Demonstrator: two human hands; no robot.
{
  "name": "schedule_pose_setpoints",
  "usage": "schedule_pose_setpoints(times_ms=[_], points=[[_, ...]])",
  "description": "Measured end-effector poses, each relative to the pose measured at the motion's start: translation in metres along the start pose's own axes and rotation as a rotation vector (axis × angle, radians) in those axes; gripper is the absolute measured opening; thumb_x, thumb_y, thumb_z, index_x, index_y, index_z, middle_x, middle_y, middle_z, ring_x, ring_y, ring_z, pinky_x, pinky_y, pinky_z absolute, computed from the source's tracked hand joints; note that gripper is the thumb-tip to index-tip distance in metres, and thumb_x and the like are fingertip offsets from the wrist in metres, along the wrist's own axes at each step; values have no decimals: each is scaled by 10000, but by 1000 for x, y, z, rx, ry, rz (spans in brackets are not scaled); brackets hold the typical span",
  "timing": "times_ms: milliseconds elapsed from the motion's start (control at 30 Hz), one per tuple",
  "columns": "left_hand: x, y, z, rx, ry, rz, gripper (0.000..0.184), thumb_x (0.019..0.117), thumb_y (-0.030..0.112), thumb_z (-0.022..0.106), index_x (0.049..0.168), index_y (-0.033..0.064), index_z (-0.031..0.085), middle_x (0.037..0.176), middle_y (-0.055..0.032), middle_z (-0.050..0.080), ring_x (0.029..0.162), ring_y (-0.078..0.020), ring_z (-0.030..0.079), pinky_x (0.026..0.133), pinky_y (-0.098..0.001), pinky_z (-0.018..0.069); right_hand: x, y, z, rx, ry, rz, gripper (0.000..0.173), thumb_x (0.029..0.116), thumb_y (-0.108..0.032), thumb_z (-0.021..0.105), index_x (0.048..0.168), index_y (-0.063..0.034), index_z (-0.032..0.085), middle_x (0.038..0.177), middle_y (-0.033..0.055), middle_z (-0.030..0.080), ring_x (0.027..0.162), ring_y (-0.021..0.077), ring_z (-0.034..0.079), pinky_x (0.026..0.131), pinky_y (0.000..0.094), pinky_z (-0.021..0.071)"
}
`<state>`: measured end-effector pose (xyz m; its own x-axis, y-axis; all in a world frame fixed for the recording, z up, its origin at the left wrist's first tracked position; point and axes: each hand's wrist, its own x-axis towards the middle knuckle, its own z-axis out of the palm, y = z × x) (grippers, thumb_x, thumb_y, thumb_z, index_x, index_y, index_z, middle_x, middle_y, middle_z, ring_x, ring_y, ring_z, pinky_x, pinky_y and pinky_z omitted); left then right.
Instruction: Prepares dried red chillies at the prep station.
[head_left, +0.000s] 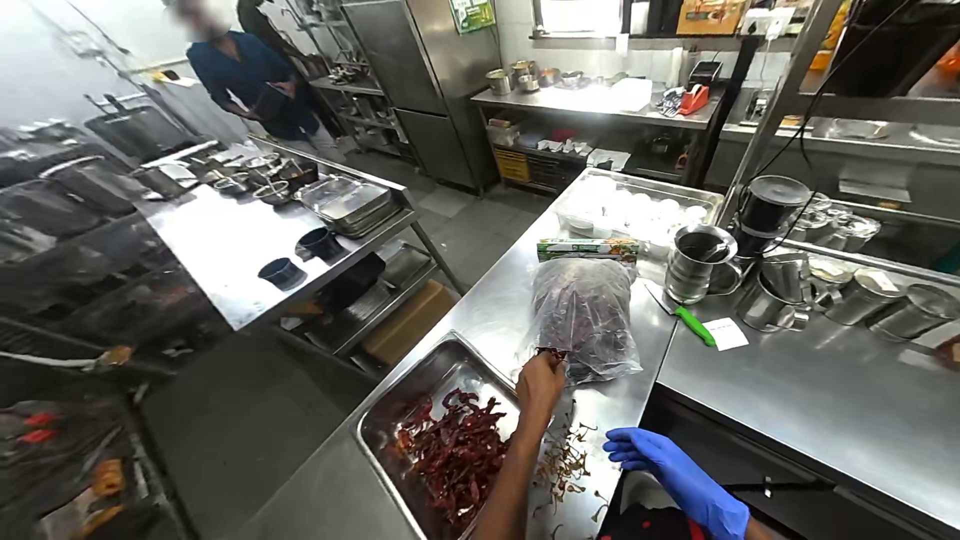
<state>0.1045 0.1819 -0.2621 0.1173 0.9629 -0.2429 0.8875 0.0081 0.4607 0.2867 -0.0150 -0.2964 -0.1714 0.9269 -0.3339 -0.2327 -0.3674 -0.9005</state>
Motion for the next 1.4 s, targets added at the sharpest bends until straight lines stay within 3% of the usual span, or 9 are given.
schedule_pose_setpoints(times_ms=[200, 367, 533, 633, 733, 900, 1067, 1300, 1400], points=[[-11, -13, -6, -190, 102, 21, 205, 983, 224, 663, 1090, 67, 739, 1009, -153, 736, 941, -342, 705, 870, -599, 547, -18, 14, -15, 18, 92, 48, 436, 1095, -340, 403, 1303, -56, 659, 1232, 104, 711, 1089, 218, 694, 947, 385, 566], [-40, -41, -15, -729, 381, 38, 111, 975, 119, 700, 1050, 38, 690, 855, -75, 751, 648, -190, 728, 613, -391, 640, -15, 16, -5, 21, 62, 37, 434, 1096, -349, 407, 1295, -58, 661, 1237, 100, 707, 1083, 209, 693, 939, 373, 566], [-84, -44, -32, -1129, 404, 151, 113, 929, -33, 692, 1038, -46, 663, 854, -179, 726, 700, -272, 726, 657, -394, 640, -3, -10, 26, -115, 80, -138, 412, 1099, -329, 421, 1266, -66, 691, 1191, 78, 729, 1088, 206, 693, 957, 374, 562], [-117, -38, -38, -1022, 349, 270, 114, 904, 21, 733, 1011, -16, 719, 823, -150, 735, 658, -254, 709, 605, -377, 626, 1, -37, 46, -420, 209, -434, 326, 1062, -303, 521, 1267, -136, 711, 1195, -8, 730, 1143, 124, 671, 1017, 356, 551], [-141, -29, -35, -611, 461, 445, 79, 906, 130, 725, 960, 85, 761, 814, 16, 748, 663, -75, 703, 606, -262, 622, 3, -68, 60, -731, 263, -671, 255, 1008, -390, 616, 1132, -209, 747, 1072, -78, 723, 1061, 82, 652, 941, 371, 537], [-161, -18, -26, -276, 622, 675, 171, 900, 155, 670, 971, 74, 803, 821, -16, 733, 677, -76, 667, 615, -267, 580, 10, -83, 73, -876, 209, -766, 226, 1023, -335, 607, 944, -158, 724, 893, -54, 691, 906, 85, 652, 853, 344, 533], [-170, -23, -45, -455, 371, 738, 172, 971, 189, 670, 1073, 126, 794, 945, 26, 729, 810, -60, 687, 734, -257, 615, 0, -85, 66, -673, 71, -749, 205, 1039, -219, 584, 949, -113, 734, 918, -21, 684, 942, 102, 642, 873, 315, 534], [-181, -19, -50, -414, 195, 696, 239, 1025, 253, 540, 1004, 146, 752, 843, 57, 631, 732, -67, 605, 654, -279, 550, -8, -80, 62, -883, 23, -909, 201, 1044, -205, 557, 1011, -102, 726, 989, 3, 694, 995, 130, 644, 925, 365, 516], [-176, -20, -44, -851, -22, 697, 213, 1006, 222, 595, 923, 84, 736, 816, -7, 632, 740, -107, 594, 680, -271, 526, -12, -80, 58, -705, -66, -895, 183, 1008, -99, 566, 957, -50, 735, 942, 30, 699, 960, 135, 644, 898, 339, 511]])
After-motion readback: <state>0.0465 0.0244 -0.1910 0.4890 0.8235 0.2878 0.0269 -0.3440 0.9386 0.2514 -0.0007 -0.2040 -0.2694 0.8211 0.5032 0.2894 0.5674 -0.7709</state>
